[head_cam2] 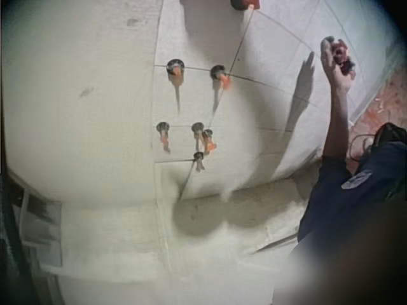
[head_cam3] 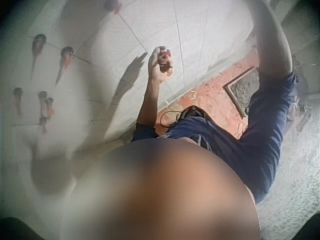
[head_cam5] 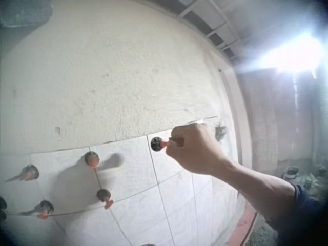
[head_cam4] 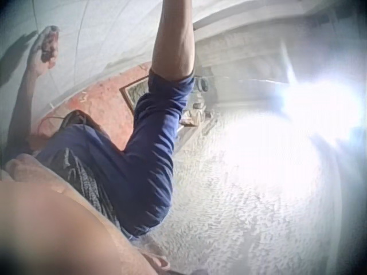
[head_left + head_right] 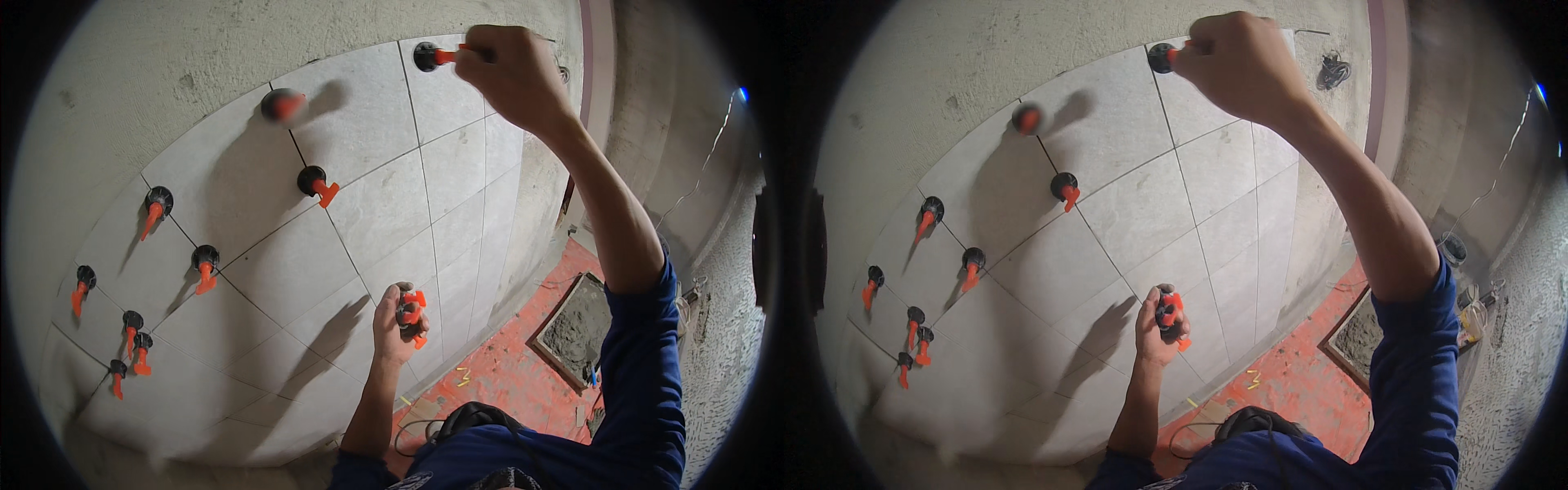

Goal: The person installs red and black tile leveling clips into the gaps between white wall tiles. They repeatedly pick clips from a pile on the floor, place them between tiles, and tighten the clips by hand to align the tiles.

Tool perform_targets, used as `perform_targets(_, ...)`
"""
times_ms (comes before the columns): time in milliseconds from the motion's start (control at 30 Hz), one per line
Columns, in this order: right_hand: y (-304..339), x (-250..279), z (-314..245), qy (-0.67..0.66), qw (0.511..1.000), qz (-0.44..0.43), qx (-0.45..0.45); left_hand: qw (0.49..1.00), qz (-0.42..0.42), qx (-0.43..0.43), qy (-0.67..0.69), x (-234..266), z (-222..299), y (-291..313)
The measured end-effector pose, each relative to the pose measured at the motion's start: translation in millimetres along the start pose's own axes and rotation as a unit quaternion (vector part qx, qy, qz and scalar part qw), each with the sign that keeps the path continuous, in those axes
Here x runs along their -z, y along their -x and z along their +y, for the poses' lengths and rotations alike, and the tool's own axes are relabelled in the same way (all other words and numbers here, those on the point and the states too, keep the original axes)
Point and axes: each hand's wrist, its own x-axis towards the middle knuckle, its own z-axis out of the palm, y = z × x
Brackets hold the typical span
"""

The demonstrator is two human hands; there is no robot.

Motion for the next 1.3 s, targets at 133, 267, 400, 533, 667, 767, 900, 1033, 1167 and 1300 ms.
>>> perform_targets(133, 76.4, 6.6, 0.9, -0.203, 0.970, -0.076, -0.111, 0.996, -0.051, 0.027, 0.068, 2.4, 0.2, 1.2)
perform_targets(267, 175.6, -43.8, -3.8, -0.346, 0.856, -0.263, -0.280, 0.998, -0.050, 0.028, 0.036, -8.4, -0.2, 10.2)
perform_targets(400, 232.1, -80.0, 0.4, -0.406, 0.815, -0.327, -0.254, 0.998, -0.065, -0.007, -0.027, -20.5, -1.8, 22.0)
perform_targets(533, 243.4, -93.0, 18.7, -0.354, 0.850, -0.379, -0.094, 0.998, 0.006, -0.029, -0.052, -21.6, -7.9, 41.4)
perform_targets(667, 223.7, -108.1, 41.0, -0.242, 0.951, -0.174, 0.087, 0.992, 0.099, -0.072, -0.030, -19.0, -13.2, 64.4)
perform_targets(767, 171.5, -124.3, 60.1, -0.049, 0.981, -0.106, 0.157, 0.987, 0.128, -0.075, -0.069, -22.9, -18.9, 87.5)
perform_targets(900, 86.1, -144.5, 57.6, -0.001, 0.979, 0.013, 0.203, 0.973, 0.178, -0.093, -0.110, -31.2, -26.8, 117.6)
perform_targets(1033, 15.0, -149.2, 56.5, -0.037, 0.969, 0.122, 0.211, 0.948, 0.284, -0.086, -0.117, -36.5, -37.9, 149.1)
perform_targets(1167, 39.7, -160.0, 55.4, -0.034, 0.979, 0.107, 0.168, 0.928, 0.346, -0.098, -0.100, -40.5, -52.7, 181.0)
perform_targets(1300, 156.1, -162.0, 78.4, -0.038, 0.952, -0.154, 0.261, 0.927, 0.349, -0.116, -0.076, -42.8, -68.3, 206.0)
